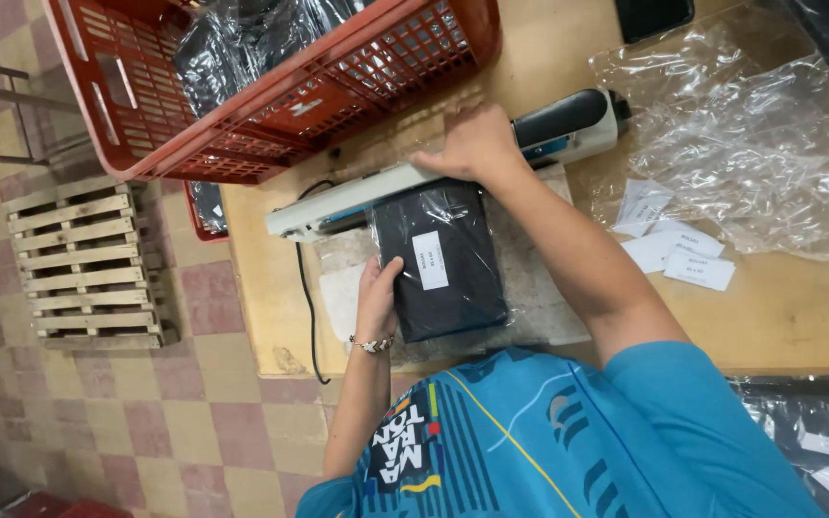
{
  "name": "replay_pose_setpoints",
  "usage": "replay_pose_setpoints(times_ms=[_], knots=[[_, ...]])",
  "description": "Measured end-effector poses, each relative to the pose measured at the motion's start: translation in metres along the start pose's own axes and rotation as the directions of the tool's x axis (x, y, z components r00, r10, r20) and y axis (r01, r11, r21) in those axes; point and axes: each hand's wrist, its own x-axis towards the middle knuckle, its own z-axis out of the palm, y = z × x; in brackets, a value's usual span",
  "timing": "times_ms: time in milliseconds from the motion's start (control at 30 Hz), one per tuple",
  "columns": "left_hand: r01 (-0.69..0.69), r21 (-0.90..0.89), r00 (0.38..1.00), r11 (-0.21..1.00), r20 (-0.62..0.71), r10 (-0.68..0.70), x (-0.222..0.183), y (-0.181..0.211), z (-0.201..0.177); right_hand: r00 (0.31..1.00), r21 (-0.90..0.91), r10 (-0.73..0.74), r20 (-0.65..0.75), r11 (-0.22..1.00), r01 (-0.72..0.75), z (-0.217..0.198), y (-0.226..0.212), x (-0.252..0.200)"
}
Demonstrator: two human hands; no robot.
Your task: Seal plastic bags containing black items using a manual heat sealer
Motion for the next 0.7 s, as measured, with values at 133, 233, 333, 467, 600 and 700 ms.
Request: replay_pose_setpoints(times_ms=[133,233,333,467,600,700], knots=[[-0.025,-0.017,1.0,1.0,-0.004,0.025,0.0,-0.004,0.001,0.998,-0.009,-0.021,-0.062,1.0,0.021,0.006,0.002,-0.007],[-0.05,-0.04,0.999,0.998,-0.012,0.049,0.003,-0.011,0.0,1.0,0.002,-0.012,0.005,1.0,0.012,0.004,0.001,-0.001],[-0.067,-0.068,0.998,0.995,-0.018,0.066,0.007,-0.014,0.0,0.994,-0.012,0.027,0.107,1.0,-0.025,0.009,0.0,0.004],[-0.054,-0.039,0.997,0.998,-0.049,0.052,0.004,-0.016,-0.003,0.994,-0.03,0.036,0.101,0.999,-0.033,0.014,-0.002,0.004],[-0.046,-0.062,0.997,0.997,-0.059,0.043,0.0,-0.012,-0.001,0.99,-0.043,0.054,0.128,0.998,-0.049,0.003,-0.003,0.005],[-0.047,-0.045,0.997,0.998,-0.066,0.044,-0.018,0.012,0.015,0.99,-0.032,0.059,0.13,0.998,-0.055,0.012,-0.002,0.008]])
